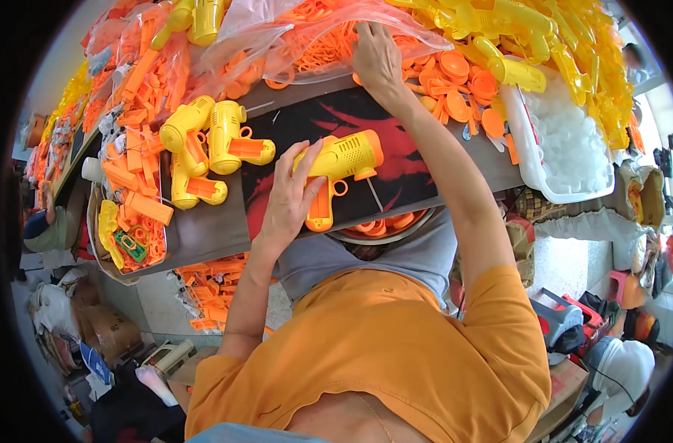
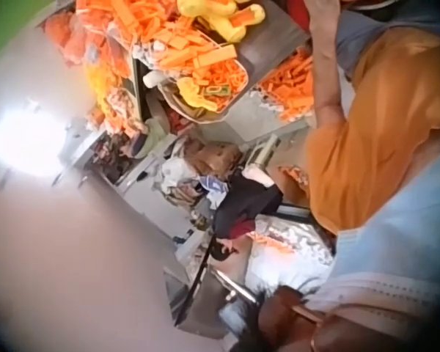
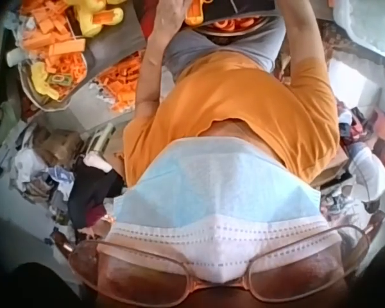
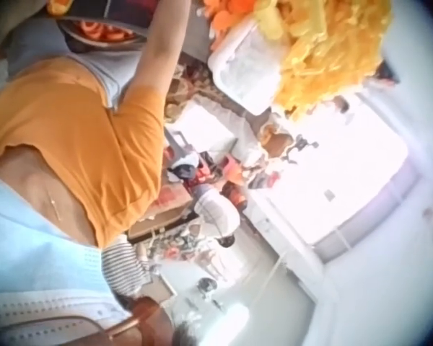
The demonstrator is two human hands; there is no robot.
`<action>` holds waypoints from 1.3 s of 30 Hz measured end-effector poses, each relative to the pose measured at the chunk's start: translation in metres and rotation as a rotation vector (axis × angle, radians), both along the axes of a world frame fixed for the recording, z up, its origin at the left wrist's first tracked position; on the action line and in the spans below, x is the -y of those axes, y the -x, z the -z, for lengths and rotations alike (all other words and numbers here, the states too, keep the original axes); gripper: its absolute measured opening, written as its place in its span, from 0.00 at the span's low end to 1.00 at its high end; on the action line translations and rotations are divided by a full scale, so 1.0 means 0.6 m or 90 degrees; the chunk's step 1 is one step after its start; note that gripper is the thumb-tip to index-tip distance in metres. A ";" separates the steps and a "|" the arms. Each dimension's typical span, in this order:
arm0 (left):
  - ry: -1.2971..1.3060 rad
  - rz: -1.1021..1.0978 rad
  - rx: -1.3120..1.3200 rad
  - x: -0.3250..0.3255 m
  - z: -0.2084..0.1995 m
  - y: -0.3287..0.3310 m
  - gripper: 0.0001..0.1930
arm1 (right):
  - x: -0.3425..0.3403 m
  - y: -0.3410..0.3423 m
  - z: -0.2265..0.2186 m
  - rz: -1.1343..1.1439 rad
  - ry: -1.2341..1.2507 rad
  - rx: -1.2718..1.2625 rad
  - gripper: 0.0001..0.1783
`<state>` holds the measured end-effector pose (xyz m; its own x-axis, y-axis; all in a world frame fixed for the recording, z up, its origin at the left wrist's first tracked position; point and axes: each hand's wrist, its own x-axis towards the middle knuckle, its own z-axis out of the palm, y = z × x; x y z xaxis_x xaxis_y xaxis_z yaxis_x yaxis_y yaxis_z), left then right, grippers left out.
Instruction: Assembling plastic toy guns by attaching yellow casings and internal components.
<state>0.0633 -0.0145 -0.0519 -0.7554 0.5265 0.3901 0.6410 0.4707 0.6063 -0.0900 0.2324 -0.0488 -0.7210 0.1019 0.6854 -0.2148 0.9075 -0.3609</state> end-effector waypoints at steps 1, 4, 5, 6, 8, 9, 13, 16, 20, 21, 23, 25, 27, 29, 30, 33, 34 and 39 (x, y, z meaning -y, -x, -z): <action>-0.004 0.005 0.025 0.000 -0.001 0.002 0.27 | 0.006 0.000 0.004 0.034 -0.041 -0.018 0.20; 0.006 0.005 0.007 0.000 0.003 0.002 0.28 | 0.021 0.011 0.011 0.083 -0.102 -0.004 0.23; 0.006 0.005 0.006 -0.001 0.001 0.001 0.28 | 0.022 0.016 0.011 0.099 -0.122 0.029 0.24; -0.004 0.006 0.013 -0.003 -0.001 0.000 0.27 | 0.022 0.022 0.010 0.100 -0.122 0.028 0.24; -0.012 0.001 0.020 -0.003 -0.002 -0.002 0.27 | 0.028 0.033 0.005 0.021 -0.061 0.088 0.21; -0.007 0.003 0.019 -0.004 -0.001 -0.003 0.27 | 0.029 0.027 0.008 0.020 -0.060 0.087 0.21; -0.005 0.000 -0.060 -0.008 0.007 0.003 0.30 | 0.039 -0.027 0.016 -0.134 -0.108 0.162 0.17; -0.006 0.001 0.004 -0.016 0.004 0.009 0.26 | 0.032 -0.051 0.013 -0.289 -0.119 0.129 0.17; -0.138 -0.021 0.070 -0.015 0.003 0.006 0.28 | -0.004 -0.063 -0.018 -0.429 0.040 0.320 0.19; -0.157 -0.027 0.085 -0.009 0.003 0.006 0.27 | -0.015 -0.063 -0.021 -0.459 0.071 0.323 0.20; -0.144 -0.021 0.101 0.000 0.000 0.003 0.26 | -0.027 -0.069 -0.017 -0.469 0.151 0.321 0.19; -0.135 -0.021 0.130 0.003 -0.011 -0.003 0.24 | -0.042 -0.083 -0.024 -0.412 0.104 0.348 0.18; -0.111 -0.033 0.102 0.014 -0.008 -0.011 0.25 | -0.039 -0.095 -0.032 -0.356 0.057 0.372 0.17; -0.084 -0.039 0.075 0.025 -0.007 -0.018 0.25 | -0.023 -0.105 -0.032 -0.272 -0.067 0.390 0.15; -0.092 -0.049 0.086 0.031 -0.007 -0.021 0.25 | -0.010 -0.113 -0.026 -0.270 -0.064 0.389 0.15; -0.112 -0.050 0.123 0.040 -0.005 -0.027 0.26 | 0.015 -0.119 0.010 -0.214 -0.158 0.295 0.12; -0.129 -0.055 0.148 0.044 -0.004 -0.028 0.26 | 0.011 -0.116 0.012 -0.216 -0.155 0.295 0.12; -0.283 -0.044 0.294 0.031 0.001 -0.015 0.24 | -0.017 -0.133 -0.023 -0.250 -0.106 0.278 0.09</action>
<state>0.0723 -0.0329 -0.0527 -0.9240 0.3338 0.1865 0.2450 0.1423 0.9590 -0.0104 0.2427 -0.0348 -0.9012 -0.3117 0.3012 -0.4089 0.8420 -0.3519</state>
